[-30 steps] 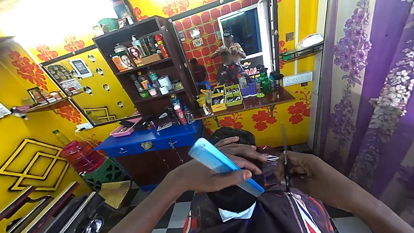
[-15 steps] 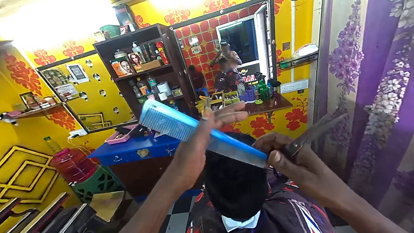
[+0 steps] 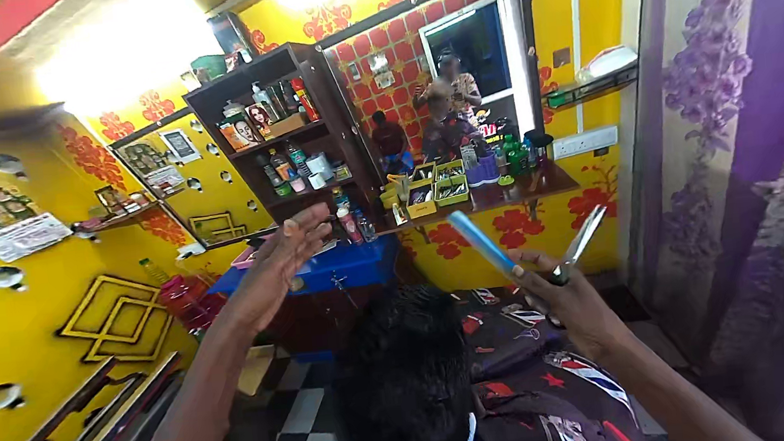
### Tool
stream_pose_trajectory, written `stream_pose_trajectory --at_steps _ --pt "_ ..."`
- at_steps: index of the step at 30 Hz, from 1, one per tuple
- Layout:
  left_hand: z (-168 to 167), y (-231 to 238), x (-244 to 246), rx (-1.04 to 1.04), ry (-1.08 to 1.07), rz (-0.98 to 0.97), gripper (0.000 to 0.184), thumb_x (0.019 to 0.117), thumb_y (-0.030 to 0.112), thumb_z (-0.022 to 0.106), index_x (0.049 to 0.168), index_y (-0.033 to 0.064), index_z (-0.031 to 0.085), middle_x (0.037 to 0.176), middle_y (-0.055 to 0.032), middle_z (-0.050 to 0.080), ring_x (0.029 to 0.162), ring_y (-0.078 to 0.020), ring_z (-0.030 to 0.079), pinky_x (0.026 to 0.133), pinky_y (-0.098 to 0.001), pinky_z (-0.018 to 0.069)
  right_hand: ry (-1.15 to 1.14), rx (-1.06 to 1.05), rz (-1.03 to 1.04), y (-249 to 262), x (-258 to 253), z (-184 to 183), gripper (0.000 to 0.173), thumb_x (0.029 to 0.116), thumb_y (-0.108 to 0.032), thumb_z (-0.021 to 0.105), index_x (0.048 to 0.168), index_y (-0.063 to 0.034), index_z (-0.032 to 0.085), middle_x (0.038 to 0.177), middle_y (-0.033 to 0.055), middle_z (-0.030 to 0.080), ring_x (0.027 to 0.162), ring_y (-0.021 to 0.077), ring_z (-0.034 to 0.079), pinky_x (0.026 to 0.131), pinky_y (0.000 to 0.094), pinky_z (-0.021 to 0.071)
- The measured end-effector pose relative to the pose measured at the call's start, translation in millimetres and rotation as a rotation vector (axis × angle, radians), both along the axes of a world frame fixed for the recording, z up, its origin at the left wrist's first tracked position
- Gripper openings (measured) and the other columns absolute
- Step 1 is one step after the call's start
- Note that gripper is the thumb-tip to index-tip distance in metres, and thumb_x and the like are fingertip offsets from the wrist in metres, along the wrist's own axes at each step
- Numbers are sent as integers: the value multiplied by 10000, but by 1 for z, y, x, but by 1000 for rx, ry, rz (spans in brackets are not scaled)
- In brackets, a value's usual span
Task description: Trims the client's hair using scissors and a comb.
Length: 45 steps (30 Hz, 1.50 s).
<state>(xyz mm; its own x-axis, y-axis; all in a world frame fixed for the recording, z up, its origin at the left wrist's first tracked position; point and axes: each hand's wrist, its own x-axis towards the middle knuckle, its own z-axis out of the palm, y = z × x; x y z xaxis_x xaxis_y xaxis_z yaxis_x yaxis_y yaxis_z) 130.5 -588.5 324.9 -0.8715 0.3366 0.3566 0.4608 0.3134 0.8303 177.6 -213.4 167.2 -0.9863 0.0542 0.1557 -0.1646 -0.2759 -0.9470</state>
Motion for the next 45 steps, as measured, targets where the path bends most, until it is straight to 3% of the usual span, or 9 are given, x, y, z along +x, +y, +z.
stream_pose_trajectory --at_steps 4,11,17,22,25,31,38,43,45 --pt "-64 -39 -31 30 -434 -149 920 881 793 481 1501 114 459 1400 -124 619 1239 -263 632 1030 -402 524 -231 -158 271 -20 -11 -39 240 1028 -183 616 1228 -79 698 880 25 646 574 43 498 488 166 404" --pt "-84 10 11 -8 -361 -253 892 701 840 631 1363 243 647 1315 57 683 1194 -52 633 1020 -266 515 -45 -237 463 -42 22 -29 269 987 -181 657 1233 -88 712 1031 8 702 612 -1 525 507 142 424" --pt "-63 41 -15 -158 -403 -740 1082 762 725 726 1545 55 395 1363 -150 639 1244 -238 625 1043 -368 520 160 -220 550 -45 44 -13 316 1000 -199 660 1291 -80 688 1082 14 708 679 1 581 560 151 486" --pt "-43 66 -13 -294 -268 -787 885 802 698 708 1446 107 566 1365 -26 649 1263 -136 600 1076 -311 496 174 -396 297 -38 52 -5 297 955 -311 721 1206 -153 742 940 6 697 595 -26 531 524 124 457" --pt "-33 85 -13 -331 -280 -904 910 855 657 682 1456 -6 518 1311 -140 670 1241 -243 623 1067 -371 506 38 -367 90 -32 44 -12 253 969 -240 683 1192 -138 748 821 36 654 541 2 488 486 126 416" --pt "-17 111 -9 -328 -260 -1073 851 908 618 647 1434 -38 516 1053 -93 751 994 -159 712 921 -299 577 -103 -171 238 -42 46 -36 258 998 -201 642 1223 -98 714 970 12 685 590 11 510 489 145 408" --pt "-22 30 -55 36 -158 -839 628 875 626 669 1269 137 666 1442 -191 572 1353 -356 529 1137 -460 433 -14 -217 320 -50 54 -21 283 975 -201 680 1232 -94 725 1054 15 710 577 -10 502 486 135 409" --pt "-58 9 -47 -254 -179 -845 528 802 686 700 1152 296 765 1210 149 709 1123 41 625 958 -210 521 -2 -251 361 -54 58 -16 273 984 -187 661 1238 -108 722 1130 3 720 588 -32 522 496 128 429" --pt "-53 31 -40 -279 -223 -958 497 835 558 742 1224 248 747 1221 125 714 1135 29 628 974 -220 523 -31 -300 385 -55 61 -17 280 975 -203 674 1237 -116 720 1081 3 717 561 -33 501 484 128 421"
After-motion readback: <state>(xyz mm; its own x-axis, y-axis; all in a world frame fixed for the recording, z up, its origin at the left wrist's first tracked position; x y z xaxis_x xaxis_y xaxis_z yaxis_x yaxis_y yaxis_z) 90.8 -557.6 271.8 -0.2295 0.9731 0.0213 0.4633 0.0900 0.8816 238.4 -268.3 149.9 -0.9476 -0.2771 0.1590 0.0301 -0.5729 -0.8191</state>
